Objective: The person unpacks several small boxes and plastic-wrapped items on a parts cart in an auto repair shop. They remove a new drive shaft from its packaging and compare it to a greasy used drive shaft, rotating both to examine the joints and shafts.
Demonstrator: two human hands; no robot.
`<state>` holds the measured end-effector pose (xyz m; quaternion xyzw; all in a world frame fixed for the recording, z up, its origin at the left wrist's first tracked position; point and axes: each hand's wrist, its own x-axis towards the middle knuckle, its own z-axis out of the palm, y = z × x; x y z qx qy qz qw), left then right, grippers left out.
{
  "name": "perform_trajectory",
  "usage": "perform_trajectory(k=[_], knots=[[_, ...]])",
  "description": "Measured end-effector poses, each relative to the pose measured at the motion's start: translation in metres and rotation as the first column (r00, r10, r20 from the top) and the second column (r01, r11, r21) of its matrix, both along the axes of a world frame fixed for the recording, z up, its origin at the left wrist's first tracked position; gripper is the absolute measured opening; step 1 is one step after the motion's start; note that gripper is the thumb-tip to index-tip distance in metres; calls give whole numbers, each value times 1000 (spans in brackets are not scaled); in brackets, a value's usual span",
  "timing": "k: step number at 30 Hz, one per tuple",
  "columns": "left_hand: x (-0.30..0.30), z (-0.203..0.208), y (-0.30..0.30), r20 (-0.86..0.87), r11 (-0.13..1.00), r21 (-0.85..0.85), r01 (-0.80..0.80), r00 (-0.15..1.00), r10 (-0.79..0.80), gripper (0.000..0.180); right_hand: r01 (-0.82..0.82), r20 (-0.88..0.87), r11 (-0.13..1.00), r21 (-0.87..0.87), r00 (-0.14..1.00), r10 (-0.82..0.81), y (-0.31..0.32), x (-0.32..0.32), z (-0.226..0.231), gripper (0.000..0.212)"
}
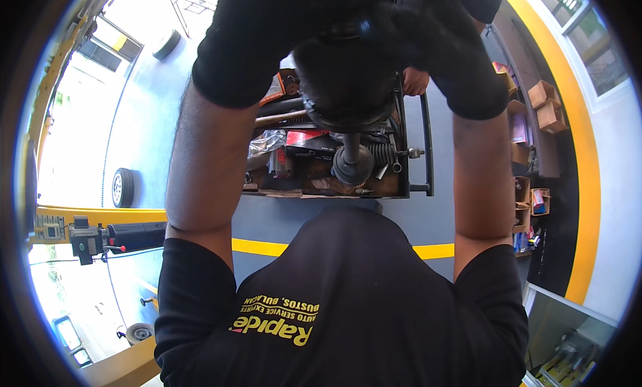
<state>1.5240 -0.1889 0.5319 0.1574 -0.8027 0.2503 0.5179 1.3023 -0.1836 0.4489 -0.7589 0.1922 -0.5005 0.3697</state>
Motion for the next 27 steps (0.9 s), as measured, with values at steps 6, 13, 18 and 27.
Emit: perform_trajectory(k=[6,13,18,27], knots=[[-3,-6,4,-48,996,79,51,998,-47,47,67,-9,998,-6,998,-67,-11,-25,-7,46],[18,-12,9,-200,961,226,163,973,-118,68,88,45,984,-152,996,-82,15,-2,-4,32],[85,-74,46,-359,792,529,304,926,-116,82,217,-71,887,-407,961,-268,40,33,12,30],[16,-188,101,-768,430,475,768,600,-223,134,38,-163,979,-198,984,-71,44,65,27,27]])
